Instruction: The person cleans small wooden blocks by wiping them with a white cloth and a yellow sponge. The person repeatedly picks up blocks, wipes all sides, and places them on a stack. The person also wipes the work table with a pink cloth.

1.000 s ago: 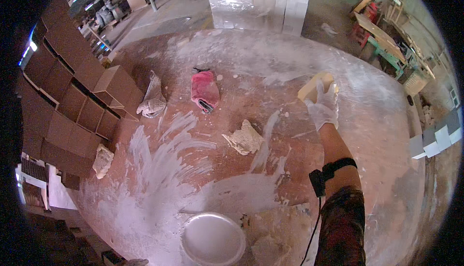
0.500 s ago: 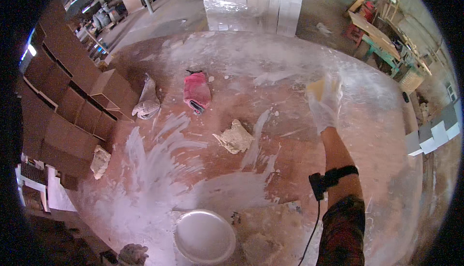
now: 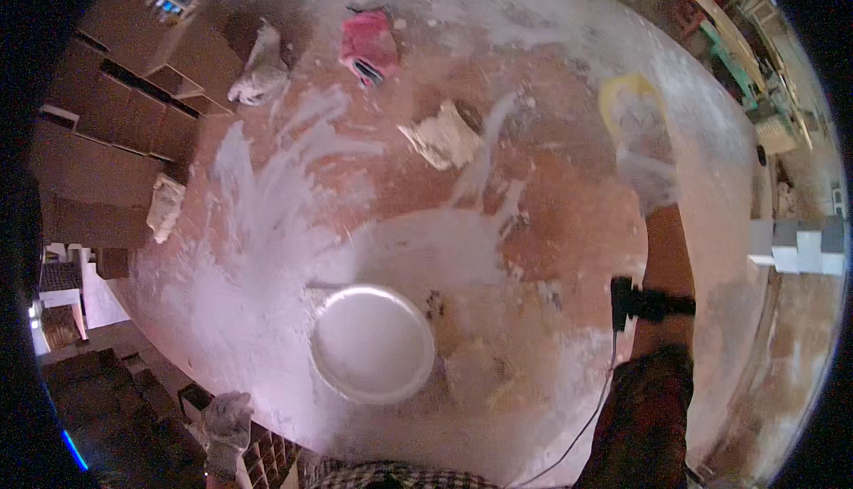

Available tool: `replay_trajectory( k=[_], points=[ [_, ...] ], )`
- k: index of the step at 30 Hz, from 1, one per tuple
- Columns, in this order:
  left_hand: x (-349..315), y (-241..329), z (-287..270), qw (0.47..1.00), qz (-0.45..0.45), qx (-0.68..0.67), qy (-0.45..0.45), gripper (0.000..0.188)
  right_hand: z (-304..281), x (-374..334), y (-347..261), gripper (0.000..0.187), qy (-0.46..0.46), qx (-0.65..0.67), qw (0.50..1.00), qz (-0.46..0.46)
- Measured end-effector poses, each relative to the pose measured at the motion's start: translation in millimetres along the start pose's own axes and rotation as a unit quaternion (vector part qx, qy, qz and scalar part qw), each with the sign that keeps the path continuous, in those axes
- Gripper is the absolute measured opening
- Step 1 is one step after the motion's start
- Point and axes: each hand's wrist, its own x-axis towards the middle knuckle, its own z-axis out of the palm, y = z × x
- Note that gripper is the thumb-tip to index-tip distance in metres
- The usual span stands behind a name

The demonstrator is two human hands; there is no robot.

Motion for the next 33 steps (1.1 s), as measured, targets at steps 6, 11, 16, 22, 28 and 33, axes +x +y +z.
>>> replay_trajectory(
  k=[6,11,16,22,28,33],
  points=[
    [22.8,28.6,-20.0,0.990,0.133,0.050,-0.015,0.025,-105.3,-155.3,-116.5,0.049,-0.037,0.066,0.989,-0.124],
    [33.1,16.6,-16.8,0.985,0.168,0.041,0.014,0.023,-181.5,-204.6,-184.3,0.040,-0.217,0.262,0.931,-0.133],
    [15.9,-4.5,-13.9,0.989,0.144,0.028,0.013,0.022,-187.5,-136.9,-174.3,0.041,-0.142,0.476,0.868,0.023],
    [-6.8,-30.0,-3.1,0.989,0.135,0.056,0.034,0.022,-76.4,24.6,-156.0,0.067,0.036,0.180,0.967,-0.176],
    [-53.4,-63.4,-5.9,0.991,0.095,0.094,0.013,0.028,-72.0,89.3,-243.5,0.065,-0.210,0.066,0.962,-0.162],
    [-57.2,-57.7,-6.6,0.998,0.052,0.032,-0.008,0.032,-49.8,82.9,-254.5,0.050,-0.228,0.100,0.963,-0.099]
  ],
)
